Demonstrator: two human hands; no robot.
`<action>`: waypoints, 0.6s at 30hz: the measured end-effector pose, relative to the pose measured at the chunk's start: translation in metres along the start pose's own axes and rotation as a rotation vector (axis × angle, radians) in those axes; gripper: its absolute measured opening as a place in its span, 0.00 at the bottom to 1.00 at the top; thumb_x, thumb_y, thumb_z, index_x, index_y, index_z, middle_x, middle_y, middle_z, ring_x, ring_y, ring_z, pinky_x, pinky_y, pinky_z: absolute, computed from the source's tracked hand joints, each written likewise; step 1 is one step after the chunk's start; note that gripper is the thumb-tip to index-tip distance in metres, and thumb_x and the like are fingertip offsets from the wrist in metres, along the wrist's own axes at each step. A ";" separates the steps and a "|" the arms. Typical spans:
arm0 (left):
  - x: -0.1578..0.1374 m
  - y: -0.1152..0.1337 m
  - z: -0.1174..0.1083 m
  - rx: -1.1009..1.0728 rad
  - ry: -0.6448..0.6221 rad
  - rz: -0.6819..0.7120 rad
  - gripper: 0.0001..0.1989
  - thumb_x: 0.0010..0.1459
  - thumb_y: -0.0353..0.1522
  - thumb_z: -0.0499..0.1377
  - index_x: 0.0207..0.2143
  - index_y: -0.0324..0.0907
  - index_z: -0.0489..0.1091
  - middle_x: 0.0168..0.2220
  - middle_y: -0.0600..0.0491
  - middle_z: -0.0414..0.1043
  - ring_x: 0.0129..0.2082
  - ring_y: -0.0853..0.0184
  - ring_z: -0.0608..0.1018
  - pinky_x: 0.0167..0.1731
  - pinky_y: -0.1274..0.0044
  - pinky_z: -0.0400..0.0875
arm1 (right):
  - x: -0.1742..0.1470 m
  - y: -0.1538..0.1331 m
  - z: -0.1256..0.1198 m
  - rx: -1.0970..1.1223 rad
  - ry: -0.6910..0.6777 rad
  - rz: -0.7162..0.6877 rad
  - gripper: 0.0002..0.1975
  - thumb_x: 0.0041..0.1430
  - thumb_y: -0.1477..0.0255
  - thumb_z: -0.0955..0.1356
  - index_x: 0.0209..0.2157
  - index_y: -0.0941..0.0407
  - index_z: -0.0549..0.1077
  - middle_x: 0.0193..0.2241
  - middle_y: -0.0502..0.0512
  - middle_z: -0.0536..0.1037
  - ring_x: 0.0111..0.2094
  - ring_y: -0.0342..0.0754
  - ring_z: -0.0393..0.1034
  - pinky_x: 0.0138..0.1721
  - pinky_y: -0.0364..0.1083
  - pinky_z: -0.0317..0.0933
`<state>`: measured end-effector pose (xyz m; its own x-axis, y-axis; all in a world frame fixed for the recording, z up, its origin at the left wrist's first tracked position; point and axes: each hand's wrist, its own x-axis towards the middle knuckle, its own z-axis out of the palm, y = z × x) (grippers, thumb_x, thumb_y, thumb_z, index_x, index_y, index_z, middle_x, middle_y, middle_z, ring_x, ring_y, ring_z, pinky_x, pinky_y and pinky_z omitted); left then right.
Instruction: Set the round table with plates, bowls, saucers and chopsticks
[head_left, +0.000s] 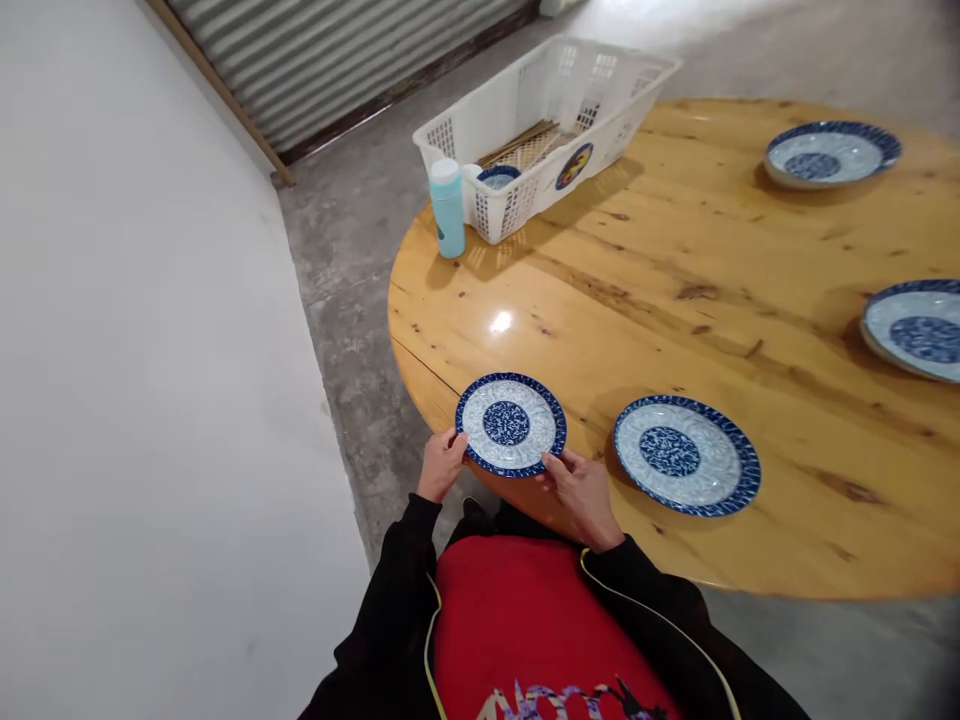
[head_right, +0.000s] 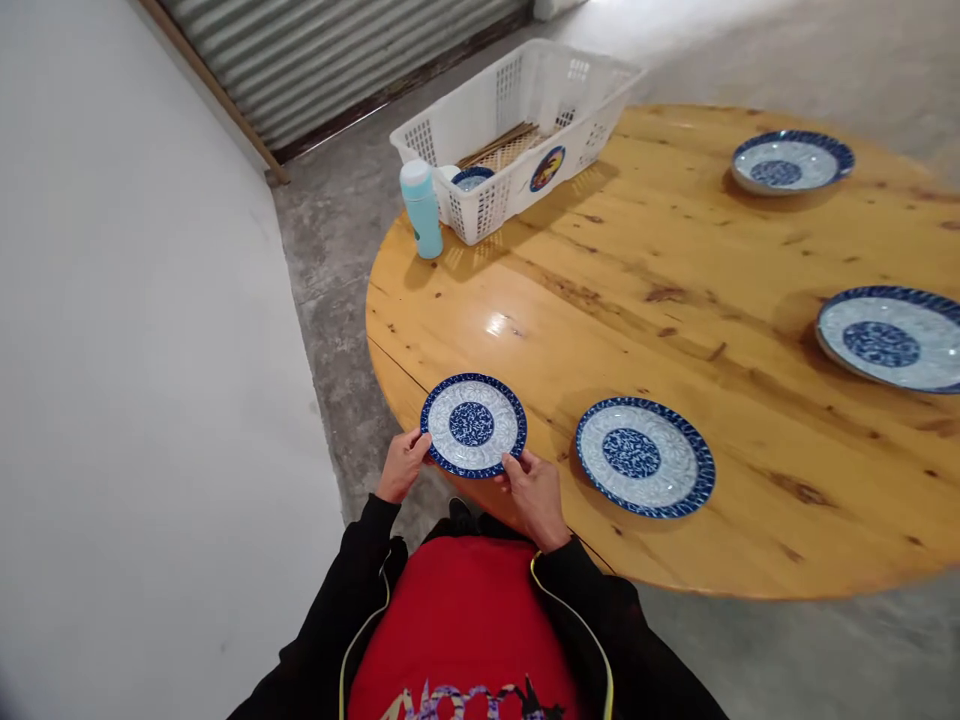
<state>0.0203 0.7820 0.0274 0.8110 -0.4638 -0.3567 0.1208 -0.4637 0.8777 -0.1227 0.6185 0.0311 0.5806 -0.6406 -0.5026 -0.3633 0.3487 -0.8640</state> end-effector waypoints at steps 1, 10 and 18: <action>0.005 0.002 -0.001 0.027 0.004 0.015 0.18 0.60 0.44 0.54 0.23 0.43 0.57 0.22 0.58 0.57 0.26 0.71 0.66 0.27 0.80 0.63 | 0.002 -0.001 0.002 0.021 0.002 0.003 0.22 0.43 0.51 0.75 0.27 0.57 0.76 0.22 0.56 0.79 0.21 0.49 0.73 0.19 0.43 0.64; 0.072 0.020 -0.007 0.029 -0.209 -0.022 0.17 0.58 0.46 0.56 0.25 0.43 0.60 0.24 0.59 0.60 0.26 0.71 0.68 0.29 0.78 0.70 | 0.024 0.001 0.022 0.108 0.136 0.046 0.19 0.45 0.54 0.74 0.25 0.56 0.75 0.18 0.54 0.77 0.19 0.48 0.73 0.19 0.43 0.65; 0.182 0.036 -0.038 0.252 -0.397 0.100 0.16 0.59 0.41 0.56 0.23 0.43 0.59 0.22 0.58 0.60 0.27 0.69 0.68 0.29 0.80 0.67 | 0.067 -0.009 0.096 0.287 0.397 0.068 0.15 0.45 0.61 0.75 0.25 0.58 0.75 0.21 0.55 0.78 0.20 0.46 0.73 0.18 0.40 0.64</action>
<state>0.1945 0.7097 0.0062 0.5242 -0.7451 -0.4124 -0.1289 -0.5481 0.8264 -0.0105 0.6380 0.0022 0.2193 -0.8017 -0.5561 -0.1426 0.5375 -0.8311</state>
